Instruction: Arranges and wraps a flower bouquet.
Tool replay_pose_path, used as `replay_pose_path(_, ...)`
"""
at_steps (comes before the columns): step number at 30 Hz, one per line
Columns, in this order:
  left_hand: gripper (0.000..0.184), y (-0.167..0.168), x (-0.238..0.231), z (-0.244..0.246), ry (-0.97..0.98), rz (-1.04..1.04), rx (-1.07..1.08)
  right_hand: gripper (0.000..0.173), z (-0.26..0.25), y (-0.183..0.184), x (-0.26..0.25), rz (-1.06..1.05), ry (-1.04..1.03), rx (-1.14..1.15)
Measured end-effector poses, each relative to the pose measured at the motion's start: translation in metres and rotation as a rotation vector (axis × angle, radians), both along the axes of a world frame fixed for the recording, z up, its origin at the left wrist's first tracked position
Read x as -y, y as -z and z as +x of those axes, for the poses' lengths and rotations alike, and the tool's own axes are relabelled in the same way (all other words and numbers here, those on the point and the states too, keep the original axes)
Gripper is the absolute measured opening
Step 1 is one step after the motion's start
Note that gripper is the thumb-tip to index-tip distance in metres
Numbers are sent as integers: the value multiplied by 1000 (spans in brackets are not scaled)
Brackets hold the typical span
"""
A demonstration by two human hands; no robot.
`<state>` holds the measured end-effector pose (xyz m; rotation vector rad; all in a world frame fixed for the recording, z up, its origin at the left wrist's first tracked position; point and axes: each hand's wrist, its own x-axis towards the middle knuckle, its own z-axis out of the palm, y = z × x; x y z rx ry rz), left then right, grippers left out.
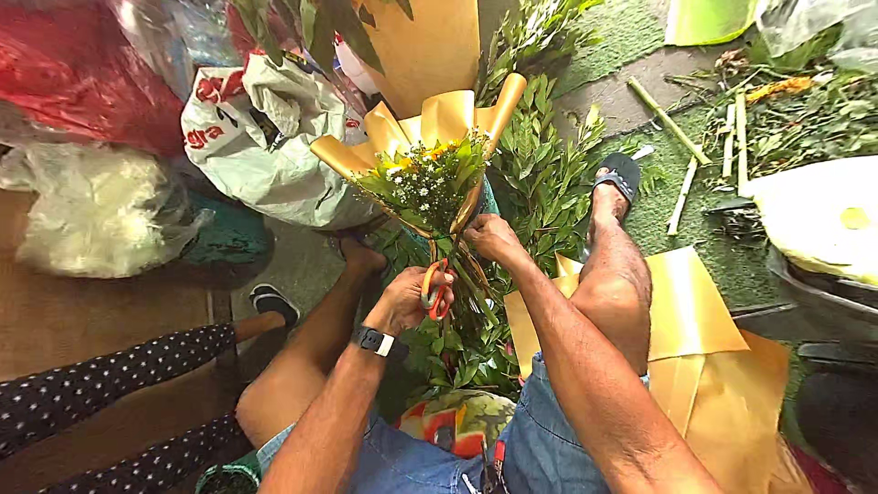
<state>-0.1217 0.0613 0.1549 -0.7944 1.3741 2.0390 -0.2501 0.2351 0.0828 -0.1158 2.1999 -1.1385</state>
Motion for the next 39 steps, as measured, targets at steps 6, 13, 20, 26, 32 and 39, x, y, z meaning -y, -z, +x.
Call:
replay_pose_path(6, 20, -6, 2, -1, 11, -64, 41, 29, -1, -2, 0, 13, -8, 3)
replay_pose_path(13, 8, -5, 6, -1, -25, -132, 27, 29, 8, -12, -1, 50, 50, -18)
replay_pose_path(20, 47, -33, 31, 77, -18, -494, -132, 38, 18, -22, -12, 400, 92, -156)
replay_pose_path(26, 43, 61, 45, 111, 308, -1070, 98, 36, 25, -18, 9, 92, 60, -99)
replay_pose_path(32, 51, 65, 33, 24, 118, -979, -331, 31, 44, 0, 20, -115, 177, -77)
replay_pose_path(39, 55, 99, 6, -24, -22, -743, -416, 34, 52, 0, 23, -92, 164, -215)
